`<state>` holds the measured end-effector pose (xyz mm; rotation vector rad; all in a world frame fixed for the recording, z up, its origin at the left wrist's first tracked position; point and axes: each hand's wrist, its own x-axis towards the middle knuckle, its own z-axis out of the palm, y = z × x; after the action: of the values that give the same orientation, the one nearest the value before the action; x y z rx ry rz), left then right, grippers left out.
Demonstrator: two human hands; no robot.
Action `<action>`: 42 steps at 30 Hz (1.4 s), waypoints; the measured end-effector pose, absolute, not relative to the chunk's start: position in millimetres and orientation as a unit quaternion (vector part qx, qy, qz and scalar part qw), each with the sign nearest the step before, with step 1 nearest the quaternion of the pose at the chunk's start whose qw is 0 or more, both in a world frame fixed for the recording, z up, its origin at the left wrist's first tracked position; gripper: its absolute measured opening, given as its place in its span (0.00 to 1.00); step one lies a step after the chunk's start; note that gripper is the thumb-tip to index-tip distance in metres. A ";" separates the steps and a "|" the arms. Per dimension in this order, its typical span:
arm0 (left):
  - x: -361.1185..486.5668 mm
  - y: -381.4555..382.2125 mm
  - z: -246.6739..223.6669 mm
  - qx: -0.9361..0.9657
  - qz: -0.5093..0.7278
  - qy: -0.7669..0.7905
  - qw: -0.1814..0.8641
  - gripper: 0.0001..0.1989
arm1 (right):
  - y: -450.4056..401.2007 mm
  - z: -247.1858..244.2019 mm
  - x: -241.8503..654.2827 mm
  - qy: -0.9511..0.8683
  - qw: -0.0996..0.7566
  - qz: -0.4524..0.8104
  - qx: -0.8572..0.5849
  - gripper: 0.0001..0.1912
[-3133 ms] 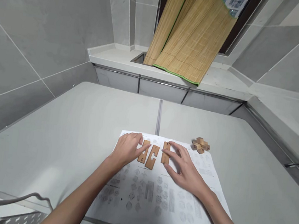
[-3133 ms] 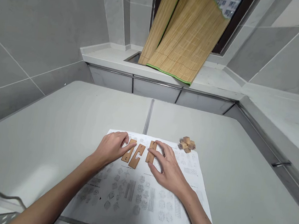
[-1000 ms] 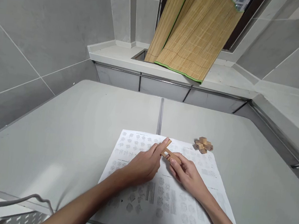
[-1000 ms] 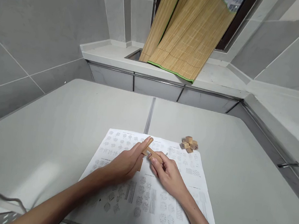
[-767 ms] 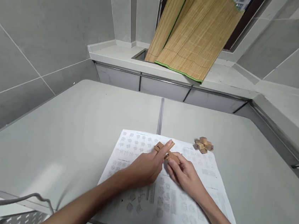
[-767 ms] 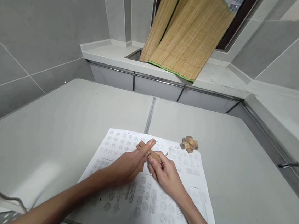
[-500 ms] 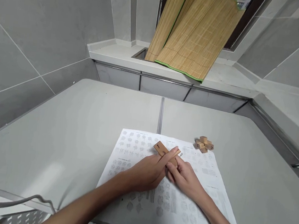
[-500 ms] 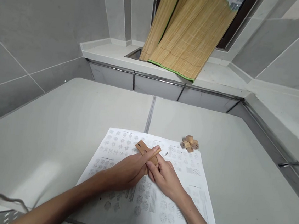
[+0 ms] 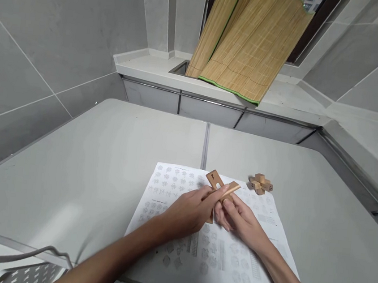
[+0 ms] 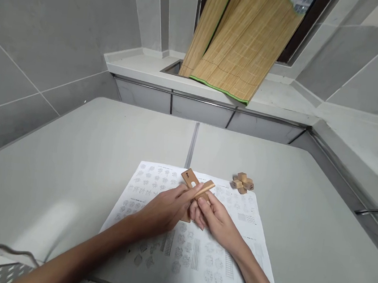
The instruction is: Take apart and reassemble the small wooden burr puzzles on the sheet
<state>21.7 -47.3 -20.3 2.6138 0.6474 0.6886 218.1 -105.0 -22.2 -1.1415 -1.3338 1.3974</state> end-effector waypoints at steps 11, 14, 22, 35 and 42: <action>17.2 -47.3 -32.1 0.905 0.299 0.261 0.156 0.17 | -103.6 -22.6 225.5 -0.529 0.431 0.559 -0.471 0.22; 17.9 -47.5 -33.5 0.905 0.291 0.277 0.142 0.16 | -103.7 -22.6 225.4 -0.534 0.418 0.564 -0.471 0.21; 17.2 -47.4 -33.4 0.930 0.267 0.252 0.028 0.13 | -104.6 -16.7 223.4 -0.536 0.403 0.592 -0.447 0.21; 20.7 -46.7 -26.5 0.882 0.401 0.243 -0.037 0.09 | -104.0 -24.4 217.7 -0.526 0.418 0.600 -0.434 0.20; 22.8 -46.9 -14.4 0.870 0.440 0.216 -0.057 0.07 | -103.6 -26.6 218.1 -0.519 0.431 0.617 -0.405 0.17</action>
<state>22.8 -46.9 -14.4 2.8360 0.7031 1.4347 218.1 -103.6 -26.6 -1.0091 -1.2951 1.5377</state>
